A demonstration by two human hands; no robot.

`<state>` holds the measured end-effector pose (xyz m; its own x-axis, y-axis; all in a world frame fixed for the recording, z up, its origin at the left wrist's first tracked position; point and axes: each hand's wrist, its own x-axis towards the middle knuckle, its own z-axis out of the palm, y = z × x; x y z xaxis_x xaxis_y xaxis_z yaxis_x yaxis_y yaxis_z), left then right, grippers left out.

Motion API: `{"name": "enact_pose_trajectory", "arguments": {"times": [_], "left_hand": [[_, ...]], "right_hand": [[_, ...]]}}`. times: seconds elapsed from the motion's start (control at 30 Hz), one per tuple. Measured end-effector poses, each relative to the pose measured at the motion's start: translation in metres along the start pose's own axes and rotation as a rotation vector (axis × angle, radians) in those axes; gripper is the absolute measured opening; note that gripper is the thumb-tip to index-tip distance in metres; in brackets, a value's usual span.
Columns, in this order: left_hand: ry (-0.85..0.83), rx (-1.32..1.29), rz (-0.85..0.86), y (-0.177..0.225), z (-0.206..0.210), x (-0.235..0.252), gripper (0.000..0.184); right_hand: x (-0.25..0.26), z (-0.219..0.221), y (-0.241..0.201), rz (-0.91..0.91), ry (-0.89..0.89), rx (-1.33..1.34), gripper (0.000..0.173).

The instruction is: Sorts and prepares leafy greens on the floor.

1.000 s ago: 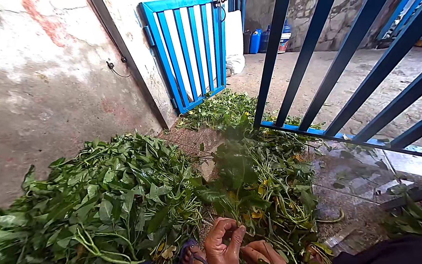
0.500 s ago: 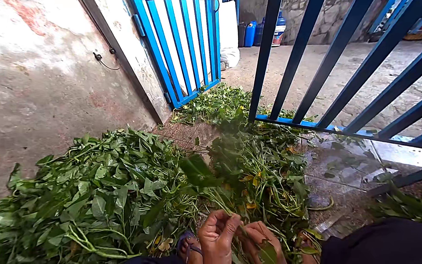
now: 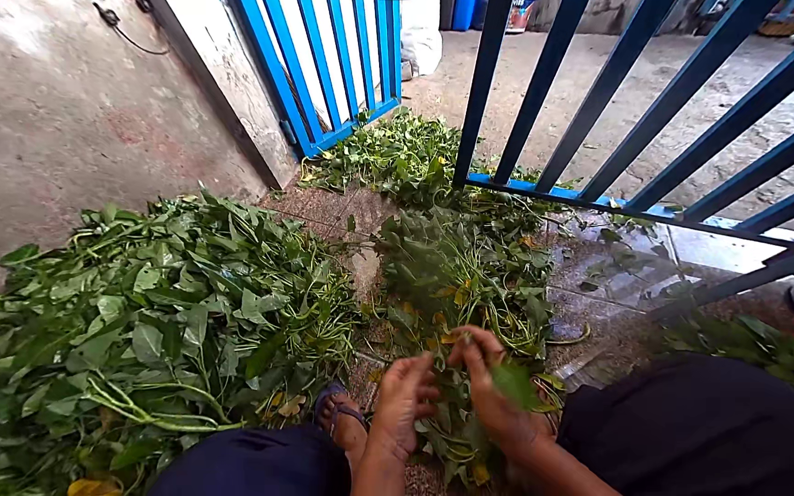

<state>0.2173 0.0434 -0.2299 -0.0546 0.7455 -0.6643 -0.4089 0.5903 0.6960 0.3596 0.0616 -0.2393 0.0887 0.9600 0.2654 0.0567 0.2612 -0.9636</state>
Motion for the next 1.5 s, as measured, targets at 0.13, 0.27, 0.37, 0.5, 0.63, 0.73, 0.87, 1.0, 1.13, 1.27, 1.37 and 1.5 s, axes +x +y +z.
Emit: {"name": "enact_pose_trajectory", "arguments": {"times": [0.13,0.27,0.37,0.5,0.63,0.73,0.87,1.0,1.13,1.27,1.37,1.5], "left_hand": [[0.377,-0.116,0.305,0.023,-0.021,0.001,0.016],[0.492,-0.186,0.396,0.035,-0.03,-0.002,0.013],[0.48,-0.17,0.389,0.031,-0.029,0.0,0.013],[0.475,-0.168,0.362,0.024,-0.028,0.002,0.012],[0.486,-0.219,0.374,0.025,-0.034,0.003,0.013],[0.513,-0.25,0.381,0.029,-0.039,0.002,0.014],[0.539,-0.28,0.43,0.036,-0.042,-0.003,0.011],[0.584,-0.275,0.465,0.036,-0.042,-0.003,0.01],[0.579,-0.26,0.455,0.033,-0.04,-0.002,0.011],[0.606,-0.261,0.462,0.032,-0.041,0.0,0.012],[0.606,-0.261,0.466,0.032,-0.041,0.001,0.013],[0.614,-0.252,0.468,0.032,-0.04,0.001,0.014]], "right_hand": [[0.01,-0.012,0.022,0.143,-0.042,-0.186,0.022],[-0.013,-0.017,0.064,0.663,-0.943,-0.329,0.059],[-0.037,0.001,0.126,0.727,-1.309,-0.65,0.045],[-0.061,0.016,0.169,1.005,-1.096,-0.936,0.054],[-0.087,0.019,0.199,1.004,-1.096,-0.844,0.062],[-0.085,0.028,0.181,0.933,-1.214,-0.685,0.04],[-0.061,0.029,0.126,0.783,-1.215,-0.336,0.035],[-0.063,0.02,0.136,0.635,-1.025,-0.95,0.076],[-0.084,0.012,0.164,0.693,-1.295,-1.038,0.062],[-0.092,0.008,0.178,0.679,-1.396,-0.724,0.033],[-0.081,0.012,0.163,0.76,-1.248,-0.628,0.023],[-0.065,0.018,0.132,0.786,-1.424,-0.388,0.037]]}}
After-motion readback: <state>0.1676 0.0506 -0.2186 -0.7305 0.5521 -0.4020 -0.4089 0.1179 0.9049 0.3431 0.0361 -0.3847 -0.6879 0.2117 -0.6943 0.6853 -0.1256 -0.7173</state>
